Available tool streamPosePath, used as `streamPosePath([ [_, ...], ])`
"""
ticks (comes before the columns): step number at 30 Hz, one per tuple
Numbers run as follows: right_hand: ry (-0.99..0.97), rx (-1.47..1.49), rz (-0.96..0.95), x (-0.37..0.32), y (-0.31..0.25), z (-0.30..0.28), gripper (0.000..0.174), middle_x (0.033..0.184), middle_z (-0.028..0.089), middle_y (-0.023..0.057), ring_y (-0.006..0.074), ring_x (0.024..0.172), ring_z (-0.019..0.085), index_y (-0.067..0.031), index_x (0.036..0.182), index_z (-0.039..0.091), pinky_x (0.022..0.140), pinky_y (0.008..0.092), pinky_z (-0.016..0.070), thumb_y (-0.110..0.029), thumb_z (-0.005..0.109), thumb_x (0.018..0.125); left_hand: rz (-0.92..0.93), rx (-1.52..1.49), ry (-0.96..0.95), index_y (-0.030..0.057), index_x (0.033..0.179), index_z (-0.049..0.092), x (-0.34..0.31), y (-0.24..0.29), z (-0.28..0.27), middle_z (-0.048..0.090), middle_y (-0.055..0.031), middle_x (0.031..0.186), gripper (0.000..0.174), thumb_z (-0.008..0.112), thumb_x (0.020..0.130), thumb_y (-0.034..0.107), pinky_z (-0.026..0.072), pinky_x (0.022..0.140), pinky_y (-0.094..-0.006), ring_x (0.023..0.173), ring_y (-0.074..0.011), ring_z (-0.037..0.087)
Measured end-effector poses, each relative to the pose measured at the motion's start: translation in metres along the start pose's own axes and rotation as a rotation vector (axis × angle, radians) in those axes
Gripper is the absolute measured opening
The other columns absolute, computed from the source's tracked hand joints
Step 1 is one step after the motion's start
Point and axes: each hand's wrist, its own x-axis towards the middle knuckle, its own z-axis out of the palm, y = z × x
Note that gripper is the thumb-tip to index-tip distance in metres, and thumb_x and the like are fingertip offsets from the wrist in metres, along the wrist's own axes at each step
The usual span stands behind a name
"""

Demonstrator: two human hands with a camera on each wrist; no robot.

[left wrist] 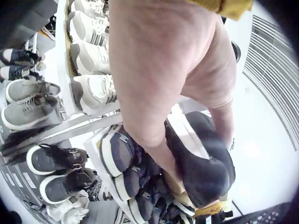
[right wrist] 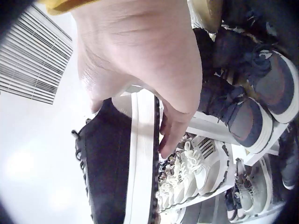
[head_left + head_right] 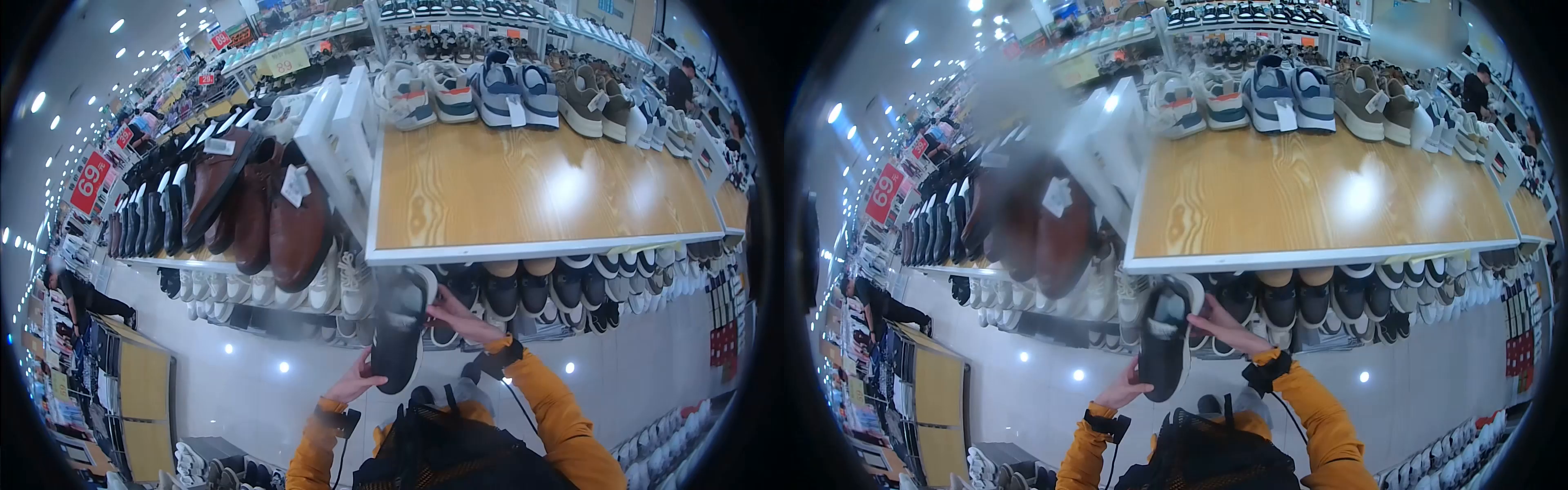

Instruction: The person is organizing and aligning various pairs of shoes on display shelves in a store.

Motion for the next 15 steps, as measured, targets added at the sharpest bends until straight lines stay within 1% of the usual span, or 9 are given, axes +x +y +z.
streamPosePath([
  [1,0.076,0.022,-0.041,-0.007,0.002,0.006,0.077,0.128,0.054,0.0111,0.0152,0.112,0.056,-0.008,0.155,0.017,0.091,0.0292,0.0497,-0.028,0.065,0.098,-0.004,0.0,0.001,0.0031,0.157,0.006,-0.016,0.003,0.0,0.051,-0.0154,0.138,0.099,0.072,0.084,-0.006,0.0434,0.105,-0.0371,0.124,-0.0204,0.053],
  [3,0.056,-0.118,-0.129,-0.021,-0.003,0.012,0.077,0.124,0.05,0.0072,0.0127,0.098,0.055,-0.0166,0.159,0.011,0.084,0.028,0.0497,-0.024,0.061,0.1,-0.119,0.223,0.003,0.0057,0.156,0.011,-0.04,0.012,-0.002,0.053,-0.0148,0.137,0.1,0.075,0.081,-0.006,0.0432,0.106,-0.0375,0.127,-0.0231,0.053],
  [5,0.052,-0.23,-0.178,-0.037,-0.011,0.027,0.07,0.131,0.048,0.0094,0.0161,0.107,0.054,-0.016,0.157,0.021,0.088,0.029,0.0496,-0.022,0.06,0.1,-0.175,0.249,-0.031,0.0047,0.156,0.011,-0.055,0.014,-0.009,0.053,-0.0166,0.138,0.102,0.078,0.079,-0.004,0.0425,0.107,-0.0378,0.127,-0.0241,0.052],
  [6,0.064,-0.234,-0.175,-0.045,-0.016,0.035,0.07,0.131,0.048,0.0094,0.0161,0.107,0.054,-0.016,0.157,0.021,0.088,0.029,0.0496,-0.022,0.06,0.1,-0.19,0.246,-0.071,0.0053,0.156,0.013,-0.06,0.014,-0.012,0.053,-0.0164,0.138,0.103,0.08,0.078,-0.002,0.0432,0.106,-0.0366,0.127,-0.0233,0.053],
  [8,-0.037,-0.631,-0.233,-0.066,-0.027,0.051,0.065,0.14,0.046,0.0142,0.0258,0.125,0.05,-0.0143,0.153,0.034,0.101,0.0356,0.0454,-0.02,0.065,0.096,-0.215,0.241,-0.129,0.006,0.155,0.015,-0.07,0.018,-0.012,0.053,-0.0163,0.138,0.104,0.082,0.077,0.0,0.044,0.105,-0.0355,0.126,-0.0225,0.053],
  [9,-0.023,-0.634,-0.224,-0.077,-0.035,0.062,0.065,0.14,0.046,0.0142,0.0258,0.125,0.05,-0.0143,0.153,0.034,0.101,0.0356,0.0454,-0.02,0.065,0.096,-0.219,0.241,-0.154,0.0072,0.155,0.016,-0.073,0.026,-0.007,0.053,-0.0159,0.137,0.103,0.082,0.076,0.0,0.0448,0.105,-0.0358,0.125,-0.0224,0.054],
  [12,0.163,-0.853,-0.403,-0.097,-0.074,0.101,0.068,0.152,0.039,0.016,0.0395,0.143,0.033,-0.0095,0.148,0.04,0.117,0.0462,0.0278,-0.017,0.072,0.089,-0.202,0.25,-0.221,0.0099,0.156,0.015,-0.07,0.047,0.008,0.053,-0.0157,0.138,0.105,0.081,0.075,-0.004,0.0468,0.102,-0.0378,0.125,-0.0224,0.054],
  [13,0.166,-0.858,-0.398,-0.098,-0.085,0.107,0.068,0.152,0.039,0.016,0.0395,0.143,0.033,-0.0095,0.148,0.04,0.117,0.0462,0.0278,-0.017,0.072,0.089,-0.183,0.27,-0.25,0.0114,0.157,0.012,-0.068,0.056,0.013,0.052,-0.0159,0.139,0.107,0.079,0.075,-0.008,0.0481,0.101,-0.0395,0.126,-0.0225,0.054],
  [15,0.287,-1.098,-0.599,-0.097,-0.11,0.113,0.063,0.15,0.043,0.0141,0.039,0.143,0.035,-0.0069,0.146,0.042,0.117,0.0473,0.0278,-0.014,0.07,0.089,-0.138,0.255,-0.277,0.0115,0.158,0.01,-0.066,0.079,0.03,0.051,-0.0155,0.14,0.11,0.079,0.075,-0.008,0.0492,0.1,-0.0387,0.126,-0.0223,0.053],
])
